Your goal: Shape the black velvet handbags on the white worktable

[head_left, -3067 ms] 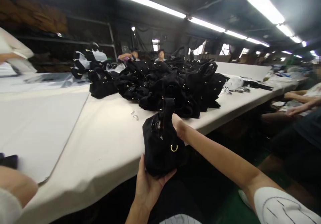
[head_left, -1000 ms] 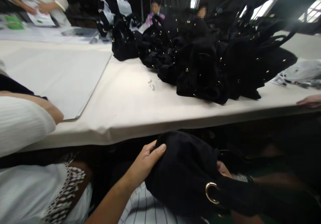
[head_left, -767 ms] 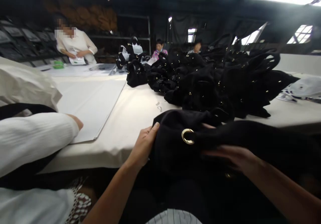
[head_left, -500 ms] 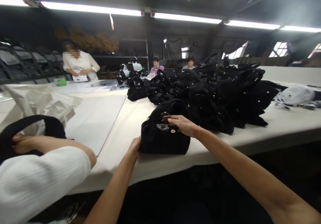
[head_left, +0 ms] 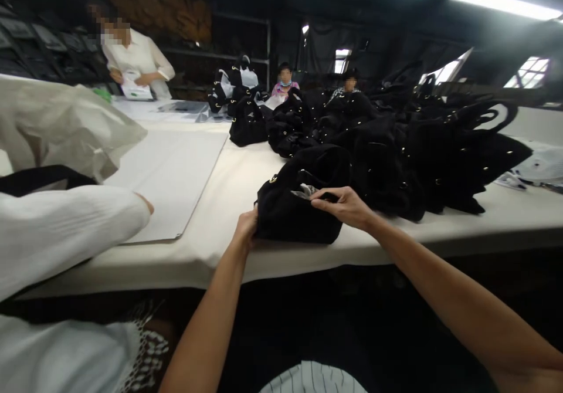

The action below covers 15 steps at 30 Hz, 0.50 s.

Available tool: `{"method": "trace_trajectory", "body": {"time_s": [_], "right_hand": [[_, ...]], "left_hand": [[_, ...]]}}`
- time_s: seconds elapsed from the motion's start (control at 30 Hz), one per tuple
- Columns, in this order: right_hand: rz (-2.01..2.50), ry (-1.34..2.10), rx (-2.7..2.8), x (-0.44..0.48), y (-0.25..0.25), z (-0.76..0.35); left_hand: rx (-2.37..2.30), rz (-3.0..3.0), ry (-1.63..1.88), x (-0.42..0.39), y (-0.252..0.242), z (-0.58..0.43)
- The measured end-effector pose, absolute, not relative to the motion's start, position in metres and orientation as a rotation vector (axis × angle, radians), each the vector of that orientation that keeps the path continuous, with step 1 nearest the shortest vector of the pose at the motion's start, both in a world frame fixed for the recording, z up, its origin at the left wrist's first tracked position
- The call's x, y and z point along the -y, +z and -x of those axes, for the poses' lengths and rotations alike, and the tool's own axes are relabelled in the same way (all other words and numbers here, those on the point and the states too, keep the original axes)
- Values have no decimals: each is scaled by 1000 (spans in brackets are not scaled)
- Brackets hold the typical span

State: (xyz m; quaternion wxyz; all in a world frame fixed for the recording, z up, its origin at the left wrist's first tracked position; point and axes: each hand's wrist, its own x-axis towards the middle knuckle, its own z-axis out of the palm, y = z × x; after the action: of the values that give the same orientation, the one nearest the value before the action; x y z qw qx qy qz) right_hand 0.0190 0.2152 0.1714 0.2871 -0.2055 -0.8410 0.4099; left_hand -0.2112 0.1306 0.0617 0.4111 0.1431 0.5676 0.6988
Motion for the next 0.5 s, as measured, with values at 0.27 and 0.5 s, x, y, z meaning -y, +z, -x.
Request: {"method": "trace_trajectory", "body": {"time_s": [0.27,0.5], "right_hand": [[581,1230,2125,-243,172,-25],[458,982,2173,-238,159,-16]], "left_hand": [[-1330,-307,1878,-129,57,210],[-1404,-391,1752,-116,59,214]]}}
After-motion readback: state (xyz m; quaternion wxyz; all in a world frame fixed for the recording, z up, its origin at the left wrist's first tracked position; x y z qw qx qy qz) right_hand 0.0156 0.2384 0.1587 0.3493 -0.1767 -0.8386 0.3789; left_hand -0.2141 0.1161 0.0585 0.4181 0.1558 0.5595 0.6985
